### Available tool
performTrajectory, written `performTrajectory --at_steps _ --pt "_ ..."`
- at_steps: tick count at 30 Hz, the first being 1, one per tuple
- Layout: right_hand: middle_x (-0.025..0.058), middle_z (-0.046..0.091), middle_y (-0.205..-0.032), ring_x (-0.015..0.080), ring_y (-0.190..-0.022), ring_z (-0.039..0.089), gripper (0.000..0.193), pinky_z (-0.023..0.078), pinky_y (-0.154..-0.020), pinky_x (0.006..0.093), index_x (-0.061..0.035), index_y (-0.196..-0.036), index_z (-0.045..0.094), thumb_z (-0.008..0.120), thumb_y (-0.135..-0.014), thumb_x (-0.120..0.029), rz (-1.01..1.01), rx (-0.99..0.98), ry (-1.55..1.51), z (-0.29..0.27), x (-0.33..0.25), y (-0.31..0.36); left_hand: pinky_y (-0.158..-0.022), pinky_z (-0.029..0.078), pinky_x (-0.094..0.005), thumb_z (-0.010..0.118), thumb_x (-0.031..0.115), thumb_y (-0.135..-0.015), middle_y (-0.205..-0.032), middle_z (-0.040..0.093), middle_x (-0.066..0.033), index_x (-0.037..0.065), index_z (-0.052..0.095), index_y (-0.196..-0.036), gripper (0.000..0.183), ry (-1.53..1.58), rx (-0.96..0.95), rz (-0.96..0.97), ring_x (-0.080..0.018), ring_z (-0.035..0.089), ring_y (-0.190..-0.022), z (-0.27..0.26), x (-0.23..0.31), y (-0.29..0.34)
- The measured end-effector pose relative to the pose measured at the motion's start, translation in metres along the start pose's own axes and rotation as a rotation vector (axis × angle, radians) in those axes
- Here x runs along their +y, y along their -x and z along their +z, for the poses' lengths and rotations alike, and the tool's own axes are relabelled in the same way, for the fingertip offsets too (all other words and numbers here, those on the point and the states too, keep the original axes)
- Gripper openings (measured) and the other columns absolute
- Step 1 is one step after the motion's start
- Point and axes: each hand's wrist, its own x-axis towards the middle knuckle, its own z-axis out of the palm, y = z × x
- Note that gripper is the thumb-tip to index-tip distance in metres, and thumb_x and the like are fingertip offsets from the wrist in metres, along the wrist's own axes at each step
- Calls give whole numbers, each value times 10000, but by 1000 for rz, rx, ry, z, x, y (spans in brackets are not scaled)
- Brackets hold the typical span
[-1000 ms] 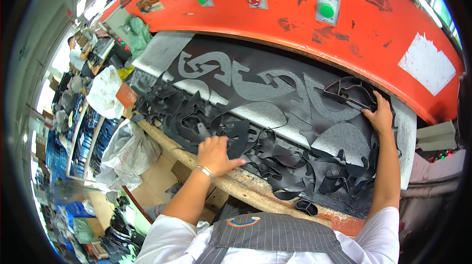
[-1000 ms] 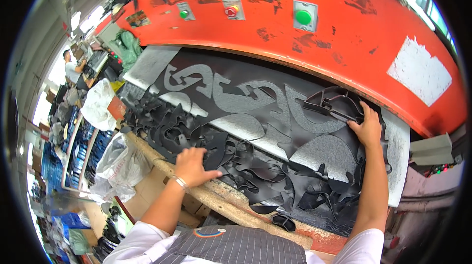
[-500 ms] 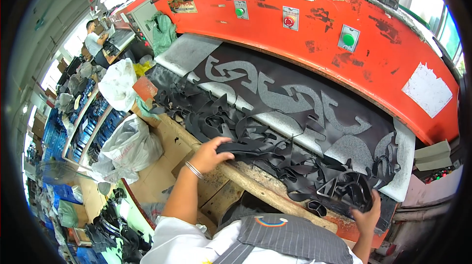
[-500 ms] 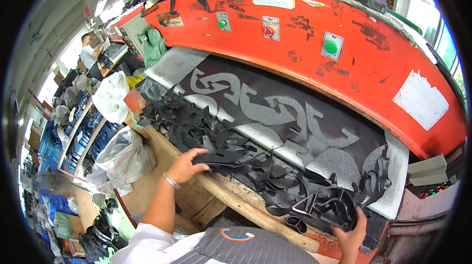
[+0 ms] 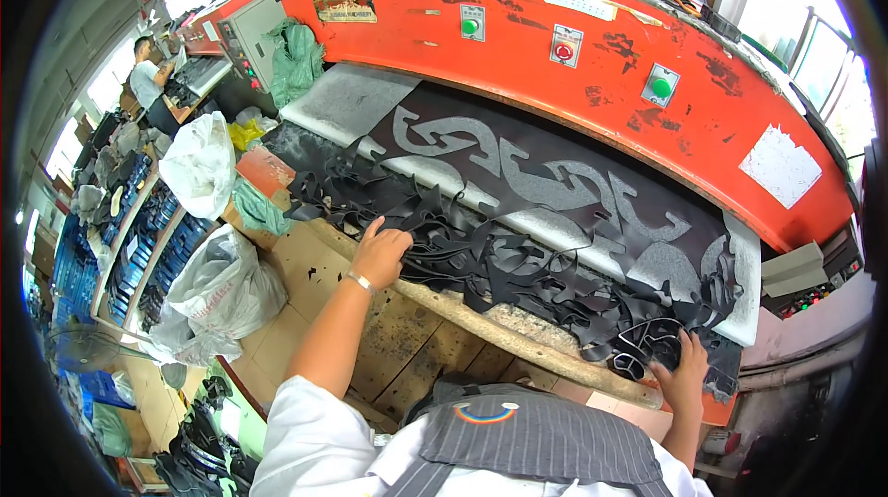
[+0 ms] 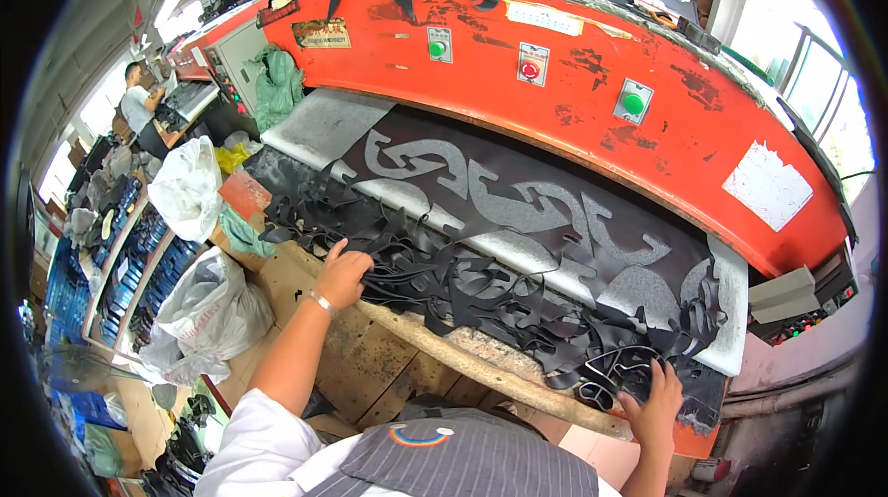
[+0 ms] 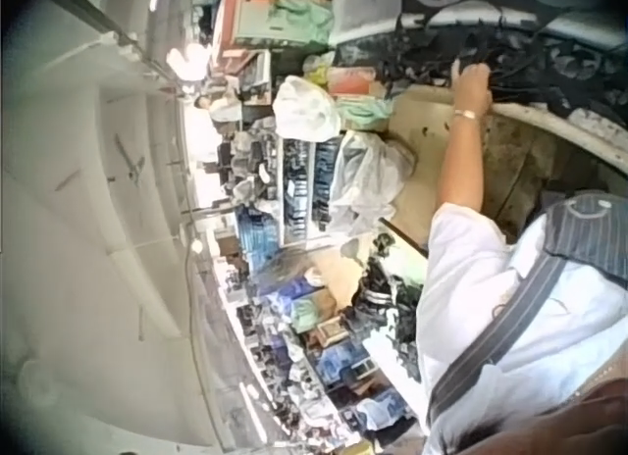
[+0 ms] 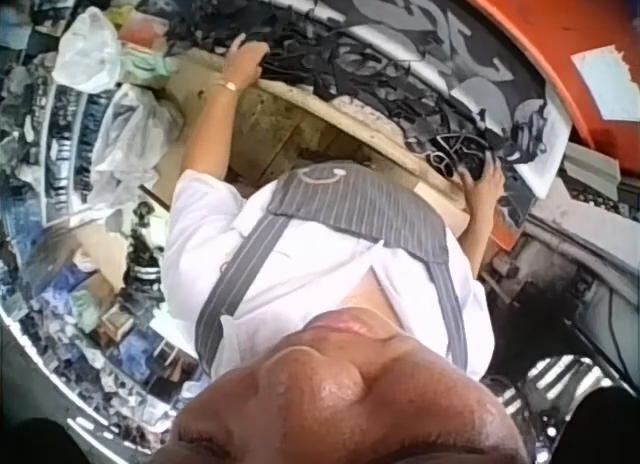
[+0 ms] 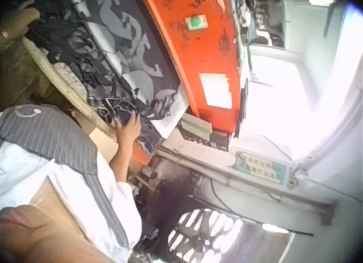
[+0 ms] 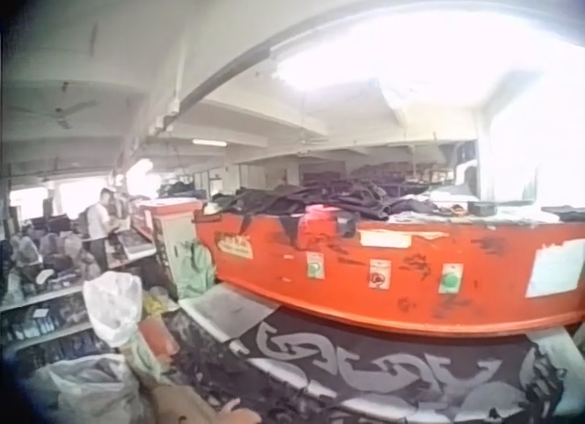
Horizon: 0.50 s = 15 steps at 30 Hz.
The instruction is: Use a hydraulic press and metal dies to cut shoe components from leather sheets.
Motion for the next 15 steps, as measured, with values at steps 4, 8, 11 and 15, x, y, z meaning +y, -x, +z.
performTrajectory --at_steps 4,8,11,15 --pt "227 424 -1395 393 -1275 398 745 298 -1056 488 -75 -1334 480 797 -693 -283 -166 -69 -90 5 -90 -18 -1064 349 -463 633 -59 -663 -1001 603 -139 74 575 -1118 478 228 454 41 -324 569 -999 11 -30 57" --pt "201 448 -1387 364 -1269 414 716 303 -1054 476 -75 -1318 505 785 -700 -305 -300 -154 -90 23 -149 -20 -870 459 -406 593 -101 -656 -974 595 -147 20 597 -1148 506 476 783 -219 -330 577 -932 13 -43 123" --pt "188 476 -1366 348 -1257 430 686 308 -1051 468 -78 -1300 526 775 -706 -314 -251 -149 -24 40 -161 -10 -807 476 -341 541 -99 -681 -943 619 -144 -23 628 -1091 427 489 863 -558 -292 603 -856 29 -72 188" --pt "161 537 -1291 334 -1199 477 558 347 -1005 459 -46 -1220 570 714 -762 -332 -95 -84 -5 65 -144 14 -690 518 -335 509 -58 -740 -968 668 -135 -34 619 -1136 411 1062 944 -1420 -222 633 -762 111 -115 296"
